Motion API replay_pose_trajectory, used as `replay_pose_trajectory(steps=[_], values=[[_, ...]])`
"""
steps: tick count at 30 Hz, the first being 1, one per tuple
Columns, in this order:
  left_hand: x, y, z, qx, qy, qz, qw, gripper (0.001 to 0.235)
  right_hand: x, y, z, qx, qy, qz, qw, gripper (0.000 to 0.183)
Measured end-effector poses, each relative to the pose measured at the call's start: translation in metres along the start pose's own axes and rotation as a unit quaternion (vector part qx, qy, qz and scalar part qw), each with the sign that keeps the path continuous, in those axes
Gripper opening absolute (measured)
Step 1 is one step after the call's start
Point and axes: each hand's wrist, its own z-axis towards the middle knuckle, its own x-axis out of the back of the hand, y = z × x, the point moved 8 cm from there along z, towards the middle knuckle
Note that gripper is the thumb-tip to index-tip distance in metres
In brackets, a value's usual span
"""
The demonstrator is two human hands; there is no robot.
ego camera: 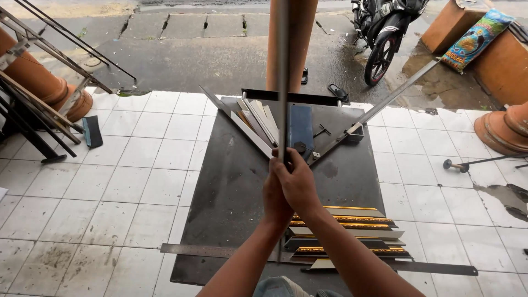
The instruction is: Measuring and aligning decorative frame moldings on a miter cutting machine for final assembly.
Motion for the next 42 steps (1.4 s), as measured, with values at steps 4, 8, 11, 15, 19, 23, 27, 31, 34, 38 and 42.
replay_pose_trajectory(steps=[4,8,11,15,19,23,27,31,34,38,42], values=[[-0.001,-0.003,-0.018,-0.057,-0.04,0.085,0.994,0.018,0.021,-0.017,-0.01,0.059,0.036,0.064,0.996,0.02],[0.0,-0.031,-0.032,-0.191,-0.032,0.193,0.962,0.041,0.064,-0.014,-0.018,0.056,0.093,0.166,0.98,0.022],[0.007,-0.04,-0.038,-0.249,-0.003,0.299,0.921,0.047,0.103,-0.002,-0.027,0.01,0.165,0.197,0.966,0.022],[0.033,-0.05,-0.033,-0.147,0.053,0.355,0.922,0.062,0.136,0.057,-0.044,-0.074,0.267,0.332,0.902,0.022],[0.061,-0.053,-0.023,-0.022,0.119,0.315,0.941,0.052,0.158,0.129,-0.057,-0.127,0.312,0.429,0.838,0.02],[0.078,-0.077,-0.02,0.192,0.219,-0.102,0.951,0.092,0.154,0.188,-0.076,-0.24,0.315,0.469,0.79,0.017],[0.027,-0.119,-0.033,0.374,0.095,-0.504,0.772,0.04,0.13,0.215,-0.092,-0.296,0.274,0.498,0.767,0.021],[0.033,-0.121,-0.05,0.399,0.112,-0.533,0.738,0.052,0.114,0.226,-0.117,-0.33,0.282,0.517,0.737,0.026],[0.037,-0.126,-0.055,0.395,0.108,-0.538,0.737,0.055,0.102,0.224,-0.13,-0.37,0.254,0.486,0.75,0.029],[0.039,-0.131,-0.057,0.385,0.127,-0.607,0.684,0.055,0.099,0.219,-0.148,-0.441,0.227,0.37,0.786,0.023],[0.046,-0.128,-0.055,0.373,0.127,-0.6,0.696,0.055,0.097,0.208,-0.147,-0.5,0.024,0.185,0.846,0.053]])
